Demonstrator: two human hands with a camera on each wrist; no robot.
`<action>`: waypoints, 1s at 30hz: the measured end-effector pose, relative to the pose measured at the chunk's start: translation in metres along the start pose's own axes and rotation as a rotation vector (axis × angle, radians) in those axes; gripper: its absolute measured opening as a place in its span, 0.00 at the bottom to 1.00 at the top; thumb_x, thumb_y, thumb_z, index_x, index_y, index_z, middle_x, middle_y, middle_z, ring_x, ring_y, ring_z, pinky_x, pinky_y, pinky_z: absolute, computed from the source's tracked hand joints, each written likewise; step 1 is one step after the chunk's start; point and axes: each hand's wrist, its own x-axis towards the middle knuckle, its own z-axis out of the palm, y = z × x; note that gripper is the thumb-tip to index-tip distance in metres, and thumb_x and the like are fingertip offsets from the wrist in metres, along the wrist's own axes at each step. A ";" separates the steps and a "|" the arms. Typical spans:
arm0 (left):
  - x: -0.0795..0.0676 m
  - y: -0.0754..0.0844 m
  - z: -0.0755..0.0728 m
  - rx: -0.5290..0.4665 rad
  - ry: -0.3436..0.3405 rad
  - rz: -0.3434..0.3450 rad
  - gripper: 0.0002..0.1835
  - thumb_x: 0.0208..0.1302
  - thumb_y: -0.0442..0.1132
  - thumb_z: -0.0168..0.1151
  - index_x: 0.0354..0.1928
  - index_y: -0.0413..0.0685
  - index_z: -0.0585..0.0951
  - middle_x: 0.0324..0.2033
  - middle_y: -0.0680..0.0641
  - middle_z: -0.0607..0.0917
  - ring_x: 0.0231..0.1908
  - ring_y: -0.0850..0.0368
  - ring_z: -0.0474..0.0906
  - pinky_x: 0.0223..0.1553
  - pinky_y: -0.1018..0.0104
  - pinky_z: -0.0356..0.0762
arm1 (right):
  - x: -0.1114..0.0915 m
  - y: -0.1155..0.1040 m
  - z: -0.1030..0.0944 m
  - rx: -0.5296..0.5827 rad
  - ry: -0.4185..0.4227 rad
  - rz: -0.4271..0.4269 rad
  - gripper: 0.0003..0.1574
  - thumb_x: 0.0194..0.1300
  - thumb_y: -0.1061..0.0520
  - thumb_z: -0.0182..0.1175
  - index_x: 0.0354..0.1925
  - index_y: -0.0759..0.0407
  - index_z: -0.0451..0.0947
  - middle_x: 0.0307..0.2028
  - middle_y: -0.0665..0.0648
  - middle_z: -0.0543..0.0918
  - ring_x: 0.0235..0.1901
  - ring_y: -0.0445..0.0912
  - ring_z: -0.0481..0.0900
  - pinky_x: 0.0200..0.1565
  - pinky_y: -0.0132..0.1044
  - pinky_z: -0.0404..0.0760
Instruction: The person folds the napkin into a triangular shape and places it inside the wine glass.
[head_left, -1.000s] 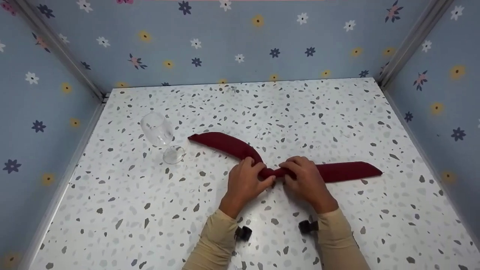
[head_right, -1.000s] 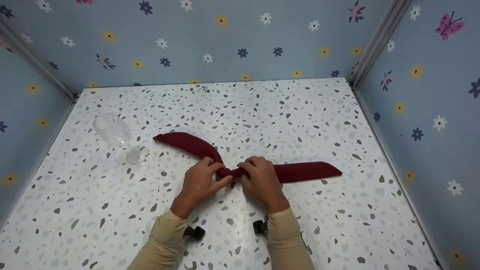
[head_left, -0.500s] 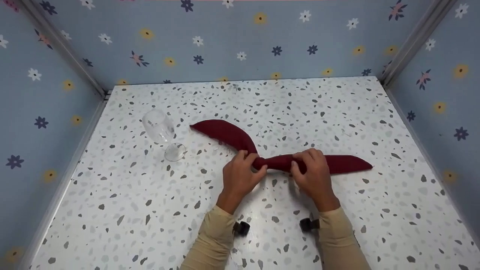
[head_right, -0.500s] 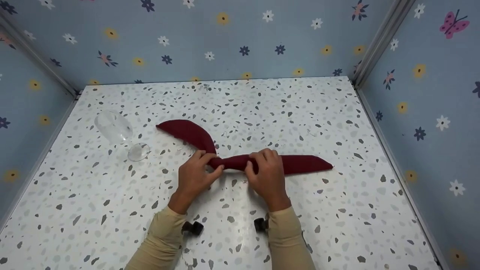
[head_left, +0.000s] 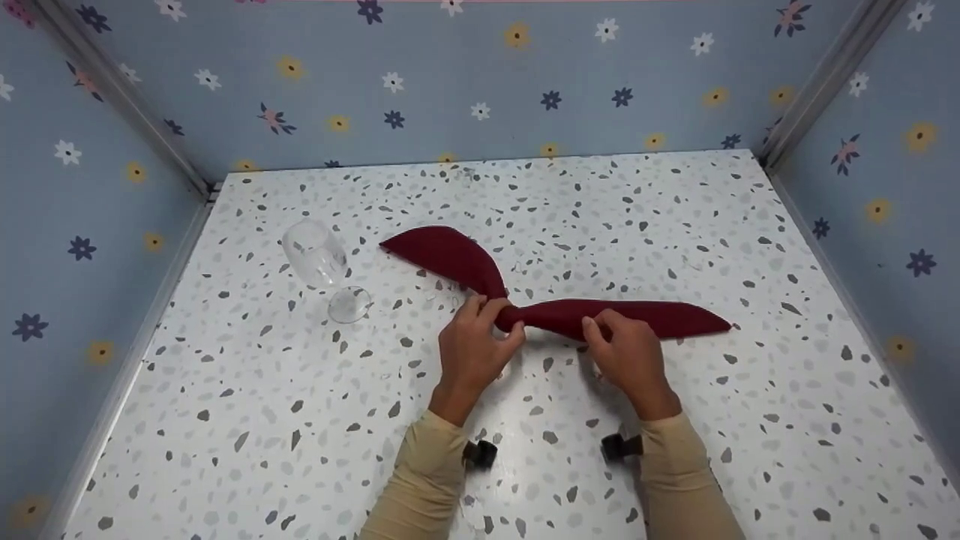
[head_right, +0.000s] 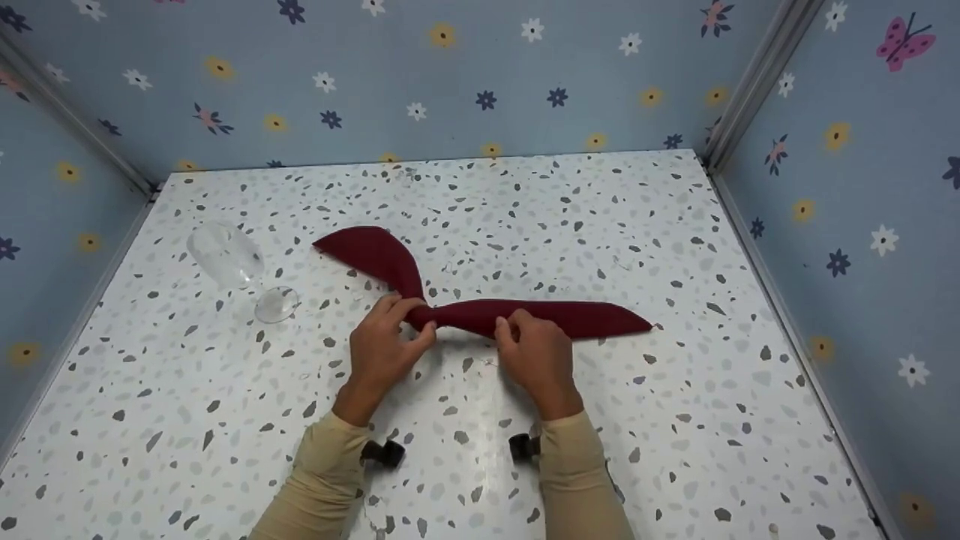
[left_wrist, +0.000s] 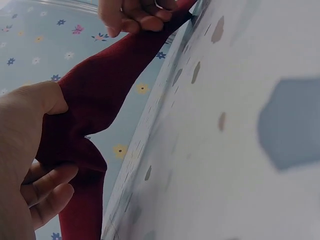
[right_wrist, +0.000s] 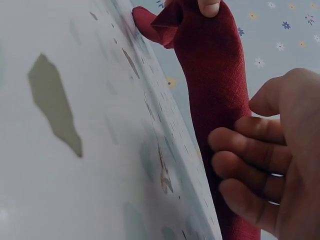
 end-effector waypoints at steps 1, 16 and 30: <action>0.000 0.000 0.000 -0.006 0.005 0.003 0.14 0.53 0.47 0.72 0.40 0.50 0.87 0.37 0.47 0.81 0.30 0.54 0.79 0.26 0.61 0.78 | 0.000 -0.001 0.000 0.003 -0.019 0.030 0.17 0.71 0.50 0.61 0.24 0.53 0.77 0.17 0.48 0.74 0.19 0.45 0.71 0.25 0.41 0.70; -0.001 0.011 0.002 -0.168 0.062 0.078 0.11 0.48 0.39 0.69 0.37 0.48 0.84 0.40 0.47 0.84 0.37 0.55 0.81 0.30 0.62 0.80 | 0.004 -0.007 0.000 0.361 -0.115 0.275 0.31 0.75 0.36 0.51 0.42 0.62 0.80 0.36 0.59 0.86 0.33 0.50 0.85 0.35 0.45 0.82; -0.001 0.013 0.003 -0.286 -0.004 0.077 0.11 0.44 0.34 0.63 0.34 0.47 0.80 0.34 0.51 0.80 0.29 0.60 0.72 0.25 0.67 0.70 | 0.005 -0.013 0.000 0.798 -0.176 0.348 0.21 0.76 0.46 0.54 0.48 0.64 0.67 0.46 0.65 0.83 0.44 0.58 0.86 0.42 0.52 0.85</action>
